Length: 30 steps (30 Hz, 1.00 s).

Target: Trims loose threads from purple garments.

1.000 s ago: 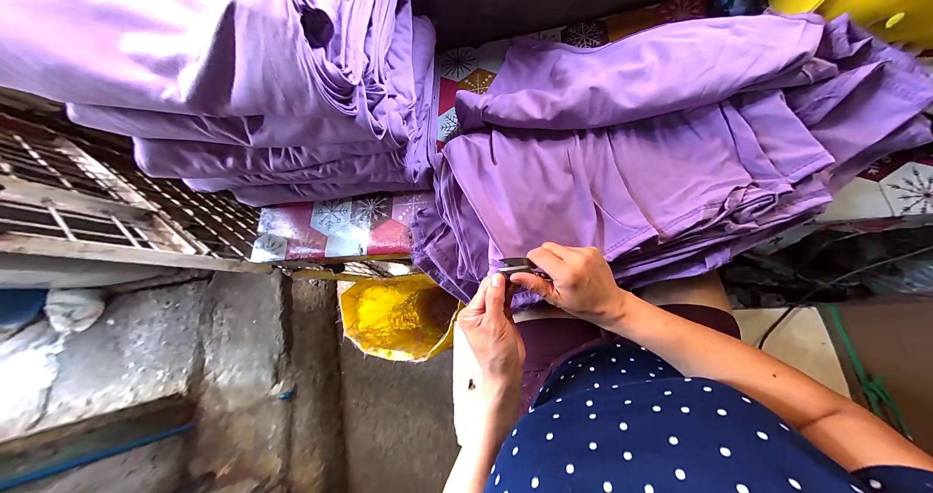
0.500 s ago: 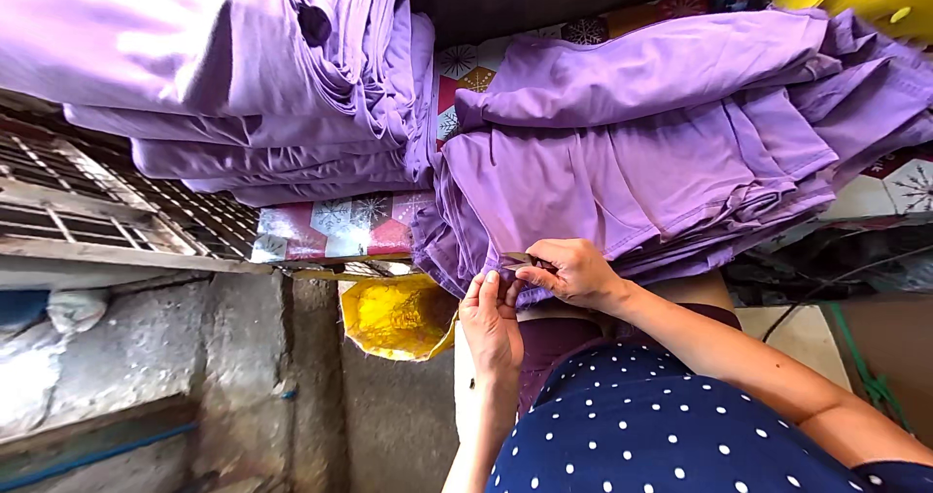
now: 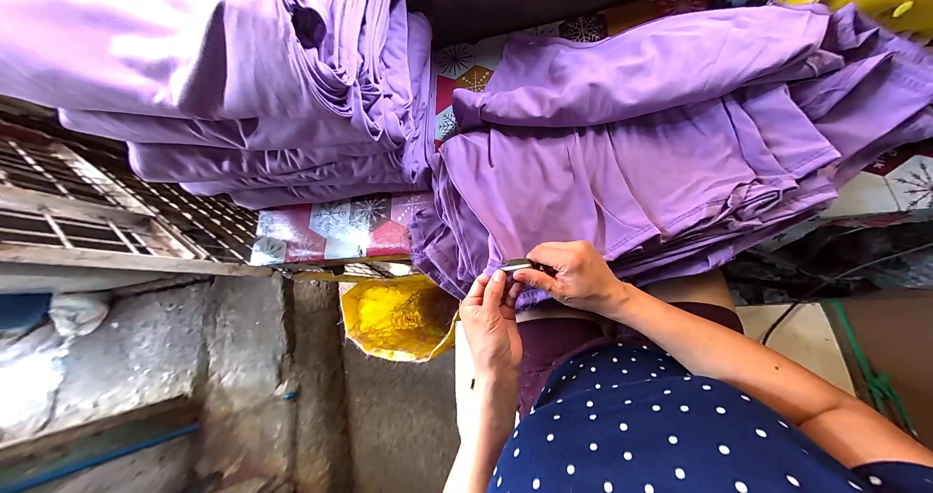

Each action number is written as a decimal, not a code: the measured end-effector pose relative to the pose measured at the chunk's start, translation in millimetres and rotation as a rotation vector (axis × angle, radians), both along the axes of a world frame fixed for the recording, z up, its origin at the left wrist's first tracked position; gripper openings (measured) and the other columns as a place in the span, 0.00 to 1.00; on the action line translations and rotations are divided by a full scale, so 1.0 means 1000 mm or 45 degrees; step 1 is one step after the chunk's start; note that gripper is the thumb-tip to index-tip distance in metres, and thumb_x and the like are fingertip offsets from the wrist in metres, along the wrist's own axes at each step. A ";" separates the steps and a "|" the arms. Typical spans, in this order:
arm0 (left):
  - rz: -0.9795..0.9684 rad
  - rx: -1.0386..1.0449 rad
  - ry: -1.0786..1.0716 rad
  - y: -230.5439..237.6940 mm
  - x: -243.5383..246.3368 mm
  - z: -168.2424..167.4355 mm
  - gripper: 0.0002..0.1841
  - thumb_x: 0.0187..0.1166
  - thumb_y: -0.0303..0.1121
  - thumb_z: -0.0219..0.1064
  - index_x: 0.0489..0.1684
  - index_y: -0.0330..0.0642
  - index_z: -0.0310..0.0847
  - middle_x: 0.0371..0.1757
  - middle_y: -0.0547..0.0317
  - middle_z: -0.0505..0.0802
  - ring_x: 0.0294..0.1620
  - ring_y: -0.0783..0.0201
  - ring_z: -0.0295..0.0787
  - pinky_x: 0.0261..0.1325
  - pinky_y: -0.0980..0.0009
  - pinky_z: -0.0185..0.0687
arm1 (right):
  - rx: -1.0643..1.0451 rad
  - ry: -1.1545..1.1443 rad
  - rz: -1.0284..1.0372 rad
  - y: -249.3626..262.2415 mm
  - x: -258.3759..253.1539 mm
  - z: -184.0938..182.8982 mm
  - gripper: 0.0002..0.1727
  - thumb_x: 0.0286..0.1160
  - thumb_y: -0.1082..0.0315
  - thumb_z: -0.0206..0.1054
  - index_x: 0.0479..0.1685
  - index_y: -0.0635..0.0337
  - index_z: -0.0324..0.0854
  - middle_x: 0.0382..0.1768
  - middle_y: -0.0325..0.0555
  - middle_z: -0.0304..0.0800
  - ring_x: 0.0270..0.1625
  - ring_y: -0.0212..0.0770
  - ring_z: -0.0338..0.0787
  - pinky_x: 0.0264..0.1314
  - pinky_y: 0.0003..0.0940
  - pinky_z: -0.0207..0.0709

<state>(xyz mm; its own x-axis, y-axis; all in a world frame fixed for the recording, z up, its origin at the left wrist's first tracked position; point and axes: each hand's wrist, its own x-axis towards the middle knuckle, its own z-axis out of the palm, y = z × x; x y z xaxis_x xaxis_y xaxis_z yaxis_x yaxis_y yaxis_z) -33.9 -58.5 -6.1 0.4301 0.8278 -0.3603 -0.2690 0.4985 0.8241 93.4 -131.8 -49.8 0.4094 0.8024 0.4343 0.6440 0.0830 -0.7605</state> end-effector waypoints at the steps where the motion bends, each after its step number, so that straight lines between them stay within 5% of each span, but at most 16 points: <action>1: 0.002 0.002 0.005 0.000 0.000 -0.001 0.15 0.87 0.19 0.50 0.33 0.35 0.82 0.29 0.57 0.94 0.31 0.68 0.93 0.44 0.73 0.92 | -0.018 0.011 -0.014 -0.001 0.000 0.001 0.25 0.83 0.48 0.65 0.26 0.61 0.87 0.19 0.41 0.83 0.21 0.34 0.79 0.23 0.33 0.69; 6: 0.013 0.014 0.006 0.000 -0.001 -0.002 0.14 0.86 0.19 0.51 0.33 0.36 0.82 0.29 0.57 0.93 0.30 0.68 0.93 0.43 0.73 0.92 | -0.077 0.206 -0.014 -0.004 0.002 0.000 0.24 0.83 0.50 0.65 0.28 0.62 0.87 0.18 0.38 0.80 0.22 0.29 0.76 0.27 0.27 0.69; 13: 0.008 0.037 0.013 0.001 -0.001 -0.001 0.14 0.87 0.20 0.50 0.33 0.36 0.82 0.29 0.58 0.93 0.30 0.69 0.92 0.43 0.74 0.91 | -0.103 0.064 0.127 -0.003 0.006 0.002 0.27 0.87 0.48 0.60 0.33 0.64 0.88 0.20 0.44 0.83 0.23 0.36 0.80 0.27 0.33 0.72; 30: 0.005 0.046 0.027 0.001 -0.004 -0.001 0.14 0.86 0.19 0.51 0.33 0.35 0.82 0.29 0.57 0.94 0.30 0.68 0.93 0.44 0.73 0.92 | -0.001 0.060 0.080 -0.002 0.004 0.003 0.24 0.86 0.55 0.62 0.23 0.61 0.87 0.16 0.40 0.81 0.21 0.32 0.78 0.24 0.31 0.68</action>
